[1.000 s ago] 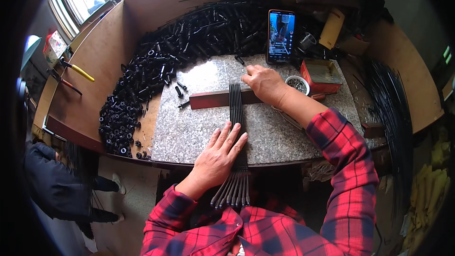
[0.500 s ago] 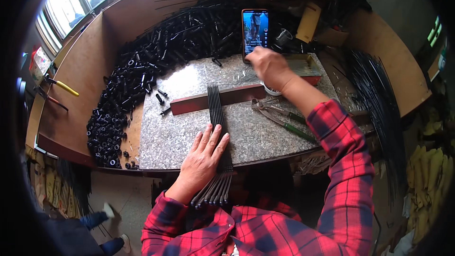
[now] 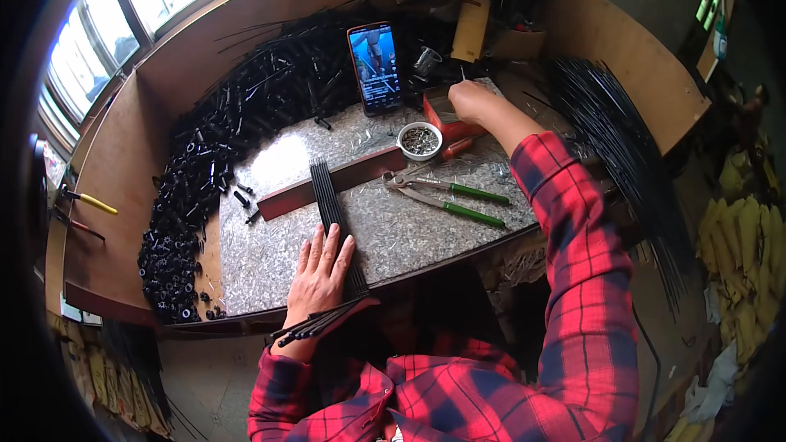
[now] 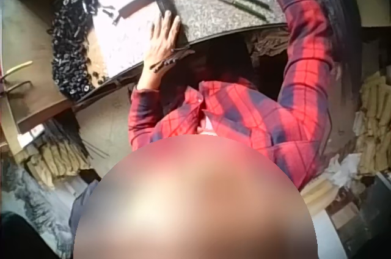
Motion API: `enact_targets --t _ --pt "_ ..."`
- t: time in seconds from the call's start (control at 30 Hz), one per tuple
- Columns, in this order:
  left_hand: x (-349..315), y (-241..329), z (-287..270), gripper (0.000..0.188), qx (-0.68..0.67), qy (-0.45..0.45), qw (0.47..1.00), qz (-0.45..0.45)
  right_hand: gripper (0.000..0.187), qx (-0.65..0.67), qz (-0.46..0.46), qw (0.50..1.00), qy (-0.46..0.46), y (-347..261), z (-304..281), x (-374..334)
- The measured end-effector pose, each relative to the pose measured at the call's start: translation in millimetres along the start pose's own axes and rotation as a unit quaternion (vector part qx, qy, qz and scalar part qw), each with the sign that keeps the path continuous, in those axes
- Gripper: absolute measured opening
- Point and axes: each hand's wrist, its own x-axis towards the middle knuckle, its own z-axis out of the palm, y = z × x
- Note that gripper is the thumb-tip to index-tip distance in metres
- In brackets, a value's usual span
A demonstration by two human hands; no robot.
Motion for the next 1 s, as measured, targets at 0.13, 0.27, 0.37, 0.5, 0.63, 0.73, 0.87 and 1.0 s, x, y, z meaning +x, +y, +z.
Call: enact_targets --t 0.13,0.27,0.37,0.5,0.63,0.73,0.87,1.0 --pt "-3 -1 0 0.064 0.037 0.009 0.999 0.003 0.009 0.044 -0.011 0.998 0.043 -4 -9 -12" --pt "-5 -2 -7 0.107 -0.049 0.049 0.997 0.047 0.011 0.092 -0.003 0.980 0.176 -3 -13 -28" --pt "-8 -2 -22 0.110 -0.150 0.121 0.979 0.071 0.012 0.184 -0.045 0.938 0.291 -24 -30 -49" --pt "-8 22 -67 0.093 -0.579 0.190 0.792 0.032 0.006 0.317 -0.150 0.900 0.260 -90 -69 -120" --pt "-4 27 -98 0.070 -0.561 0.212 0.797 0.074 0.010 0.284 -0.284 0.868 0.290 -142 -97 -179" --pt "0 44 -114 0.041 -0.565 0.232 0.790 0.050 0.016 0.265 -0.348 0.846 0.304 -160 -116 -220" --pt "-2 50 -115 0.024 -0.554 0.247 0.795 0.031 0.026 0.295 -0.385 0.820 0.302 -171 -131 -244" --pt "-5 56 -116 0.021 -0.548 0.261 0.795 0.017 0.031 0.279 -0.405 0.814 0.310 -176 -142 -251"
